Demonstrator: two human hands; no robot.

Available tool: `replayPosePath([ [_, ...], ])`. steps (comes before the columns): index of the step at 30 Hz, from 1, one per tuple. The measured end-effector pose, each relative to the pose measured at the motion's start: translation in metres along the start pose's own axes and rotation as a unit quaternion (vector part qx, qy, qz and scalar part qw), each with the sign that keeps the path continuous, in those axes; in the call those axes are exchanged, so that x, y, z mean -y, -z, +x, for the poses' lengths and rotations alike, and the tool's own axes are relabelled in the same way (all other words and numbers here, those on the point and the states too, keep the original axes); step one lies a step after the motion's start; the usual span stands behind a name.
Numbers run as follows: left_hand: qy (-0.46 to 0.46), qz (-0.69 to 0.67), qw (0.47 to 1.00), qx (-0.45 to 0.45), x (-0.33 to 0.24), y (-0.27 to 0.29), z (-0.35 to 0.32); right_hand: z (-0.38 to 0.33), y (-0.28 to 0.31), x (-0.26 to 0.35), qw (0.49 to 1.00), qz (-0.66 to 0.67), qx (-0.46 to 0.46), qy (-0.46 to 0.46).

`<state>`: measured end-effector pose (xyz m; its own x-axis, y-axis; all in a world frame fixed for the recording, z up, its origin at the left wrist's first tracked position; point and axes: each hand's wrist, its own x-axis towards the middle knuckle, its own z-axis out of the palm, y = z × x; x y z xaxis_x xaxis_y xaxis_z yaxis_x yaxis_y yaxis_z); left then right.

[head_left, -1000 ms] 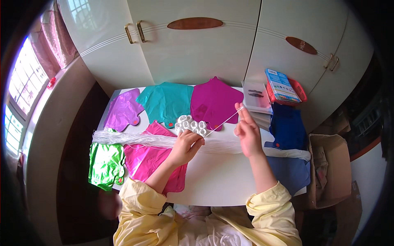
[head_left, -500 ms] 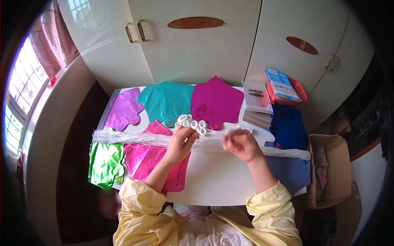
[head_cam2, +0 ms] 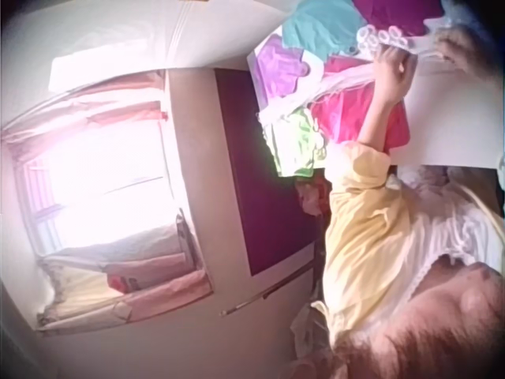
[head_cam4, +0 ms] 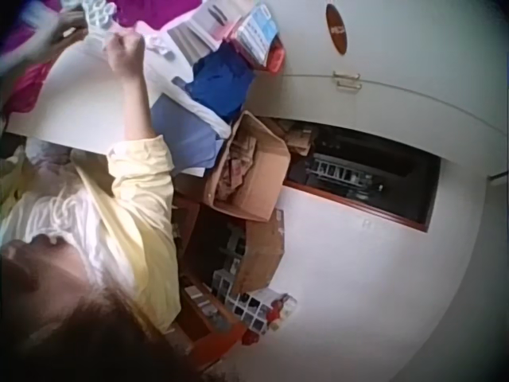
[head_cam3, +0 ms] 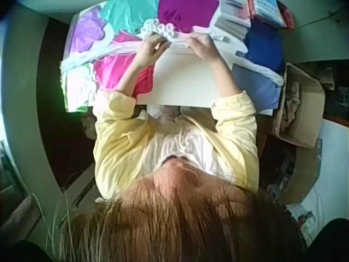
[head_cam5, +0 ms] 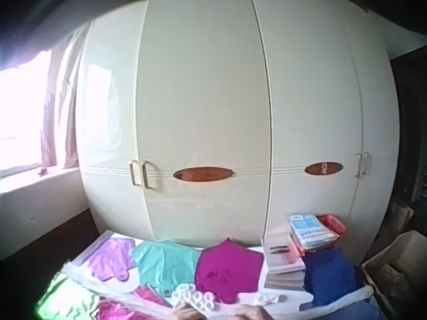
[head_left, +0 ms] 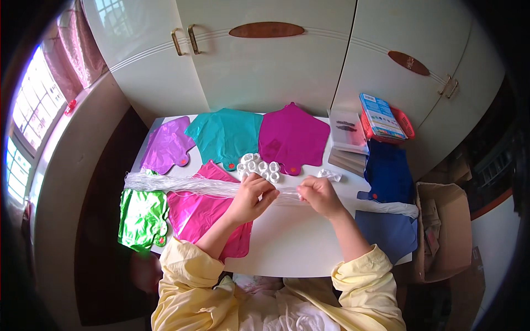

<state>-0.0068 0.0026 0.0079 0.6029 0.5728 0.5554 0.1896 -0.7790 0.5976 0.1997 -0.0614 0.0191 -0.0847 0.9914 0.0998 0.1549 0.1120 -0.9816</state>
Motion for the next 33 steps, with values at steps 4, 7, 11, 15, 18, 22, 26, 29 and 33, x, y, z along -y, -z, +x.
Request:
replayPosePath([
  [4,0.016,0.016,1.000,0.005,0.004,-0.003,-0.001,-0.004,0.009,-0.003,0.952,0.305,-0.007,-0.032],
  [7,0.008,0.033,0.999,0.010,0.008,-0.005,-0.002,-0.002,0.014,-0.009,0.830,0.548,0.106,0.017],
  [11,-0.016,0.036,0.999,0.018,0.004,-0.004,-0.002,0.003,0.000,0.014,0.882,0.461,-0.053,0.087],
  [15,-0.024,0.002,0.999,-0.030,0.000,0.001,0.001,0.006,0.000,-0.016,0.960,-0.211,-0.140,0.118],
  [18,0.029,0.017,0.997,-0.074,0.005,0.012,0.002,0.004,0.000,-0.010,0.948,-0.273,-0.098,0.133],
  [22,0.031,0.075,0.995,-0.062,0.009,0.010,0.002,0.001,0.000,-0.011,0.999,0.019,0.015,0.033],
  [26,0.015,0.067,0.997,-0.032,0.008,0.005,-0.002,-0.007,0.012,0.001,0.954,0.261,0.126,-0.073],
  [29,0.024,0.032,0.998,-0.041,0.006,-0.001,-0.002,-0.005,0.008,0.003,0.903,0.422,0.080,-0.001],
  [33,-0.017,0.059,0.998,0.015,0.005,-0.004,-0.004,0.006,0.005,-0.002,0.934,0.350,-0.036,0.061],
])
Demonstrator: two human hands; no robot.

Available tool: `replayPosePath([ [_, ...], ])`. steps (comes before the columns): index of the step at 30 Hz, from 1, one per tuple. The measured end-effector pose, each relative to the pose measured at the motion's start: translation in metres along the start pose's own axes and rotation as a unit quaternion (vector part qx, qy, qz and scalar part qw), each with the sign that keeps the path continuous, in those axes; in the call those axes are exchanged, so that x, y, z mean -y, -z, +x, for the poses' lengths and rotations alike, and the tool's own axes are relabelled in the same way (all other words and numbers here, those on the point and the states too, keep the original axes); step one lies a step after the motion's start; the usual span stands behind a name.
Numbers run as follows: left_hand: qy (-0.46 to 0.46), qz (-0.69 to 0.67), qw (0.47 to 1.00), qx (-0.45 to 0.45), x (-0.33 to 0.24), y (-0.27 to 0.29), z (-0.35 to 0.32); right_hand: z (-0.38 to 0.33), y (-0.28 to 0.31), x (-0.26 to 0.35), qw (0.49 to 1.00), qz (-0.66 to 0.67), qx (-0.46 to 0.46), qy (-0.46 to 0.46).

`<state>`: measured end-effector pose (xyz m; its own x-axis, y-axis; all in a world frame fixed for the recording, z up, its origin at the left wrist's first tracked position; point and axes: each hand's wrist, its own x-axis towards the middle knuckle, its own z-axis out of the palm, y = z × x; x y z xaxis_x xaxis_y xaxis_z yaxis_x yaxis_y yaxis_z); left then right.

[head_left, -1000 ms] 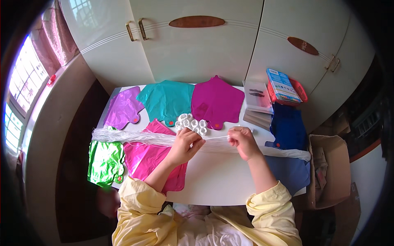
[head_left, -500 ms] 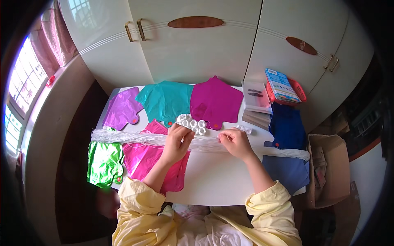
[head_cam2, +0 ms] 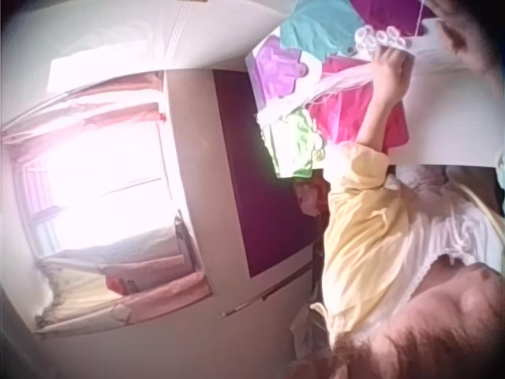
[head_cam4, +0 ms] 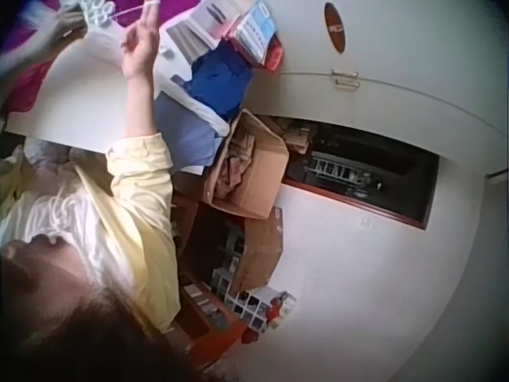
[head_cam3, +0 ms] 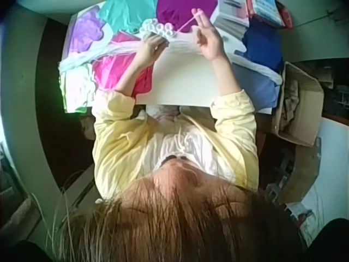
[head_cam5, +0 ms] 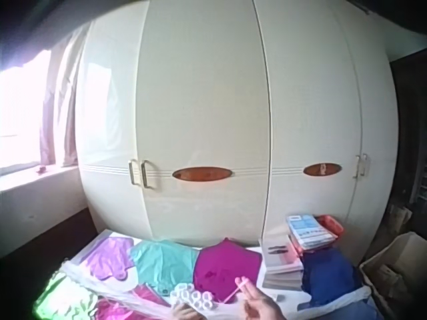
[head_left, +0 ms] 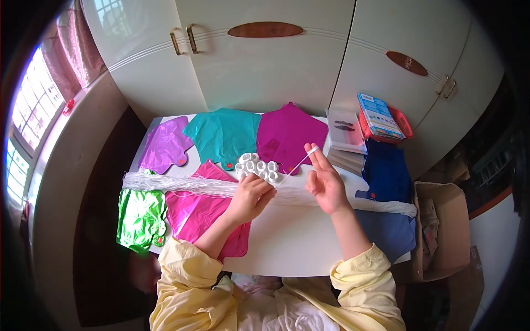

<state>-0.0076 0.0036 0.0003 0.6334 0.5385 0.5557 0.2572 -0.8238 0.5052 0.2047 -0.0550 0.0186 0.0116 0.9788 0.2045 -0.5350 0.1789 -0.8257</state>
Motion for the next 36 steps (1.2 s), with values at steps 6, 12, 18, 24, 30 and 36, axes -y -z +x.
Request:
replayPosePath([
  [6,0.005,-0.045,0.996,-0.074,-0.007,0.013,0.005,0.001,0.018,-0.021,0.907,-0.421,-0.012,0.014],
  [12,0.018,-0.009,0.998,-0.056,-0.002,0.009,0.003,-0.010,-0.006,0.002,0.974,-0.145,0.079,-0.152],
  [18,0.007,0.000,1.000,-0.011,-0.003,0.000,0.001,-0.006,-0.008,-0.002,0.981,0.182,0.048,-0.039],
  [24,-0.013,-0.006,0.998,-0.056,-0.008,0.009,0.004,-0.004,-0.005,-0.016,0.907,-0.419,-0.007,0.035],
  [30,0.000,0.007,0.999,-0.047,-0.004,0.005,0.003,-0.009,-0.008,-0.014,0.953,-0.288,0.052,-0.079],
  [36,0.016,-0.013,1.000,-0.020,0.001,0.003,0.000,-0.011,0.001,0.010,0.934,-0.199,0.161,-0.247],
])
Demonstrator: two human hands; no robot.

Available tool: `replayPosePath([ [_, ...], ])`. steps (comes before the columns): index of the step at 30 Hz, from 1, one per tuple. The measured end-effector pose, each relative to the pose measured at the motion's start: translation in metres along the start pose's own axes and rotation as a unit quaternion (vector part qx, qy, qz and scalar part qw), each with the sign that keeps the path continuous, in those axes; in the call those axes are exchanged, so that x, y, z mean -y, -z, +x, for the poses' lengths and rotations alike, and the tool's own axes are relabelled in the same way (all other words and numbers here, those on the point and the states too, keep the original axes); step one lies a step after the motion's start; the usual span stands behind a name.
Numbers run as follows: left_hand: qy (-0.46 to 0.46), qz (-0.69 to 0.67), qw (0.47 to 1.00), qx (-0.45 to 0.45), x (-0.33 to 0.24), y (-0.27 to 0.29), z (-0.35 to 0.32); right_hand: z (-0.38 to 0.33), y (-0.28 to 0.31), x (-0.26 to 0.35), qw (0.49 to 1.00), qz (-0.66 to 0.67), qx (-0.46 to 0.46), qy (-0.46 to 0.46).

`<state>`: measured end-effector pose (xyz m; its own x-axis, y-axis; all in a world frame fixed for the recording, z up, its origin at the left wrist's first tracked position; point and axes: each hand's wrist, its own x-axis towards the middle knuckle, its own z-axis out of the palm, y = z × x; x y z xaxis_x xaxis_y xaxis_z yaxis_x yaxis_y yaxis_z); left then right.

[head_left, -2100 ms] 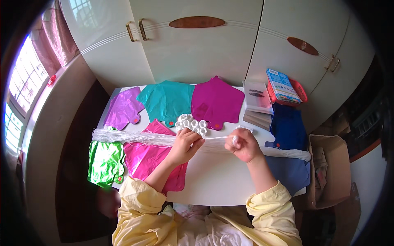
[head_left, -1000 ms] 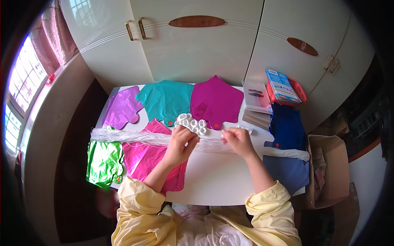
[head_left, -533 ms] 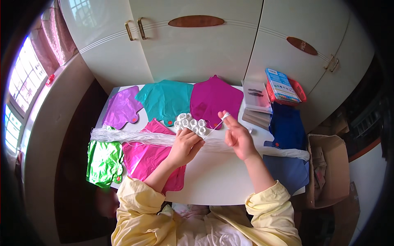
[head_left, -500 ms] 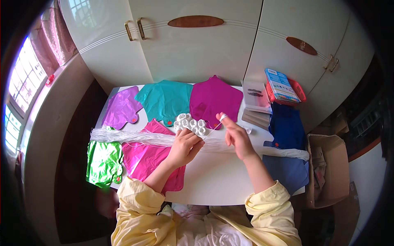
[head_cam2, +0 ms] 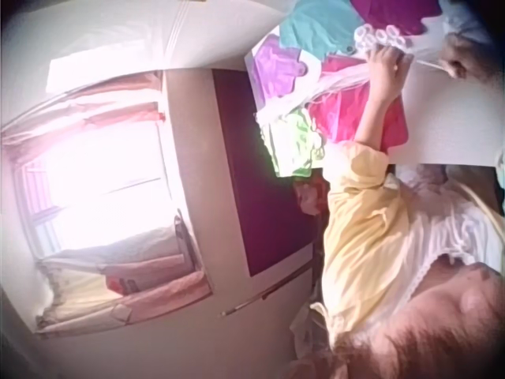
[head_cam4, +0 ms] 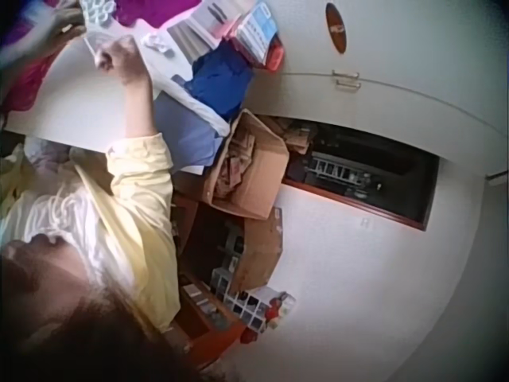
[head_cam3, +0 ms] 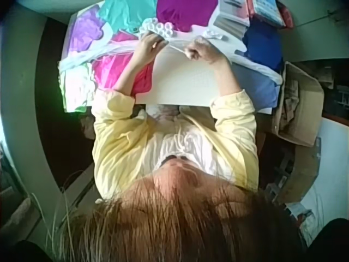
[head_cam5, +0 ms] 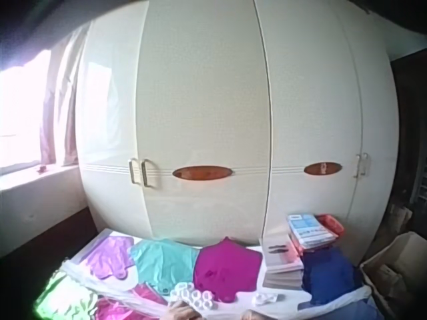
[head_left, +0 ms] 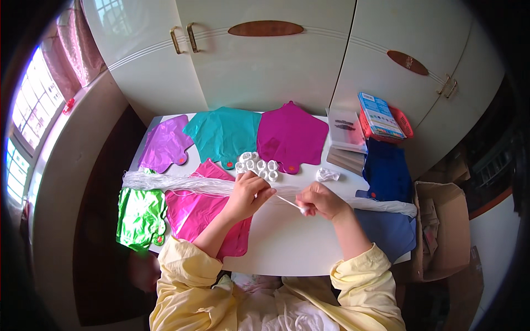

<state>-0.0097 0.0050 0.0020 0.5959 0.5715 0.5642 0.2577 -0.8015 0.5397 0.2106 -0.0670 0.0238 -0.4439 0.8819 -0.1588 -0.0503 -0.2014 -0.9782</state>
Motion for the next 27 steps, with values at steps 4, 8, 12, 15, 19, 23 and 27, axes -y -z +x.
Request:
replayPosePath([
  [4,-0.003,-0.008,1.000,0.029,0.003,-0.004,-0.002,0.001,0.002,-0.016,0.929,0.336,0.070,0.137],
  [8,-0.012,-0.034,0.999,0.034,-0.001,-0.004,0.000,0.009,-0.003,0.002,0.848,0.413,-0.064,0.325],
  [12,0.059,-0.260,0.963,0.030,-0.005,0.004,-0.002,0.012,0.000,0.001,0.931,0.056,-0.273,0.237],
  [15,0.157,-0.540,0.826,-0.042,-0.002,0.014,-0.002,0.015,-0.005,-0.010,0.921,-0.142,-0.302,0.201],
  [19,0.208,-0.613,0.762,-0.003,0.013,0.018,-0.006,0.015,-0.016,-0.002,0.787,-0.420,-0.352,0.286],
  [23,0.166,-0.383,0.908,-0.004,0.006,0.015,-0.005,0.004,-0.011,-0.001,0.968,-0.171,-0.159,0.093],
  [27,0.111,-0.199,0.974,0.010,0.006,0.007,-0.004,-0.001,-0.009,0.000,0.990,0.117,0.030,0.069],
])
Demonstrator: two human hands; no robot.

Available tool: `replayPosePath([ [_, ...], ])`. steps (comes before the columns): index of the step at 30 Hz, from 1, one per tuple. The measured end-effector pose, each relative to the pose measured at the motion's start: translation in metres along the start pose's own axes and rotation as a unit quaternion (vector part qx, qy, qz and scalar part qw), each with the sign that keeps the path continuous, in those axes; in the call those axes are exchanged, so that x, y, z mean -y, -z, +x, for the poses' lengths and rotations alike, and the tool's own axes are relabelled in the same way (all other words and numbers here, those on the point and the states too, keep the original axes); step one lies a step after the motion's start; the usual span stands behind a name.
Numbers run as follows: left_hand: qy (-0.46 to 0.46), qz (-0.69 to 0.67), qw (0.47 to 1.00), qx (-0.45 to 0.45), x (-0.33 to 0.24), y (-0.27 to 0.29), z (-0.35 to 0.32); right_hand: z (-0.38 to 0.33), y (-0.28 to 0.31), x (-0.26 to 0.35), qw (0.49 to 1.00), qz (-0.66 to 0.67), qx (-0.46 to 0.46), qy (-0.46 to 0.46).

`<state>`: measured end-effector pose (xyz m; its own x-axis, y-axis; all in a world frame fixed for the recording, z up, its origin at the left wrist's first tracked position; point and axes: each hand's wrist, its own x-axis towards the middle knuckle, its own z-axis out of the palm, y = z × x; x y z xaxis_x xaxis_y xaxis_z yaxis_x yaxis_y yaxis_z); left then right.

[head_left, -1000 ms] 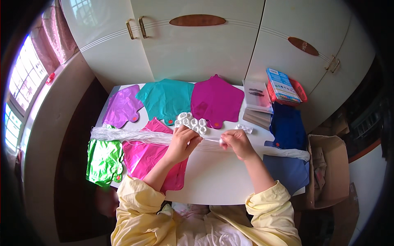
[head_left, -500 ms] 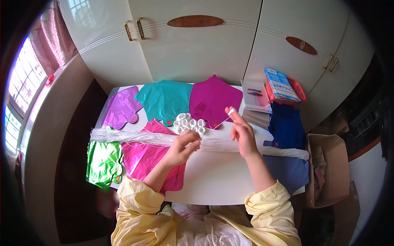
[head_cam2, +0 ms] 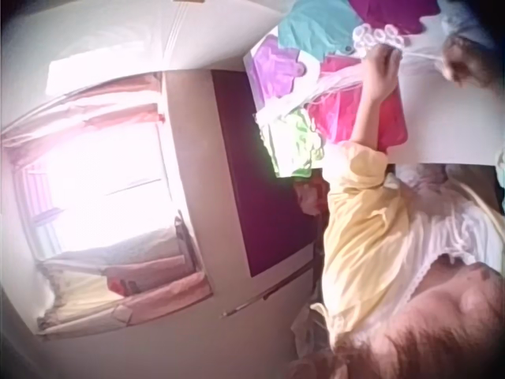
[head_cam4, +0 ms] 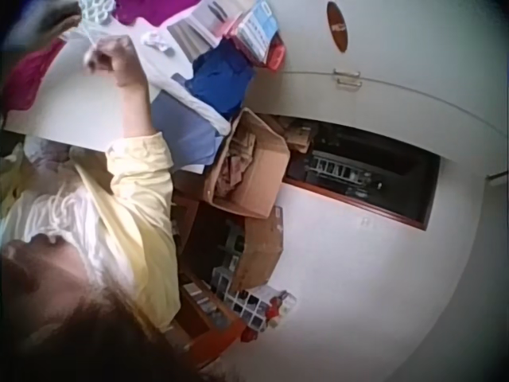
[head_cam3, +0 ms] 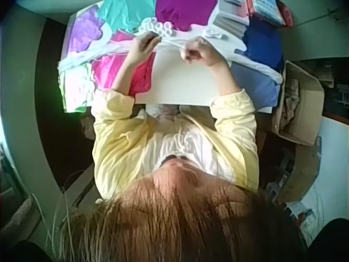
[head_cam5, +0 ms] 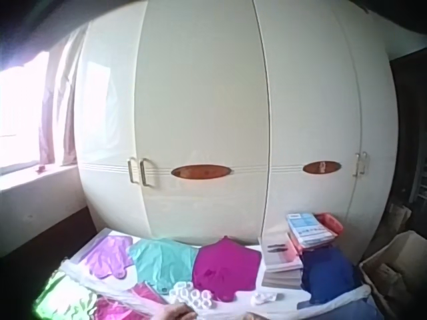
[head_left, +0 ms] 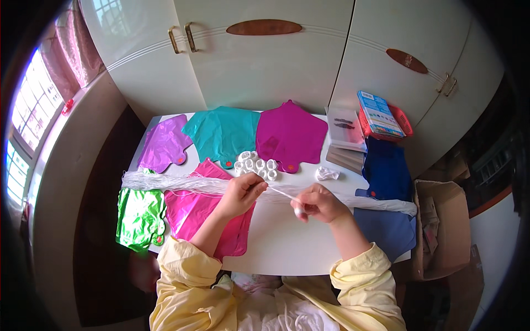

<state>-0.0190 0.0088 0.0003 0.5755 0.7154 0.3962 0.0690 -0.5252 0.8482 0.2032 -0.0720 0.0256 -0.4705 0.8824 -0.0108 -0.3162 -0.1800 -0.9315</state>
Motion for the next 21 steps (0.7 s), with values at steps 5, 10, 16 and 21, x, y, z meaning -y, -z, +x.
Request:
replayPosePath([
  [5,-0.016,0.007,1.000,-0.013,0.000,-0.006,0.001,0.010,0.002,-0.001,0.971,0.136,-0.120,0.154],
  [10,0.006,-0.087,0.994,-0.064,0.004,-0.003,0.000,0.012,0.011,0.002,0.953,0.072,-0.266,0.124],
  [16,0.012,-0.110,0.989,-0.095,0.005,0.009,0.000,0.003,0.009,0.013,0.965,-0.021,-0.250,0.071],
  [21,0.016,-0.295,0.953,-0.062,0.004,0.019,-0.004,0.014,0.033,-0.018,0.871,-0.346,-0.344,0.062],
])
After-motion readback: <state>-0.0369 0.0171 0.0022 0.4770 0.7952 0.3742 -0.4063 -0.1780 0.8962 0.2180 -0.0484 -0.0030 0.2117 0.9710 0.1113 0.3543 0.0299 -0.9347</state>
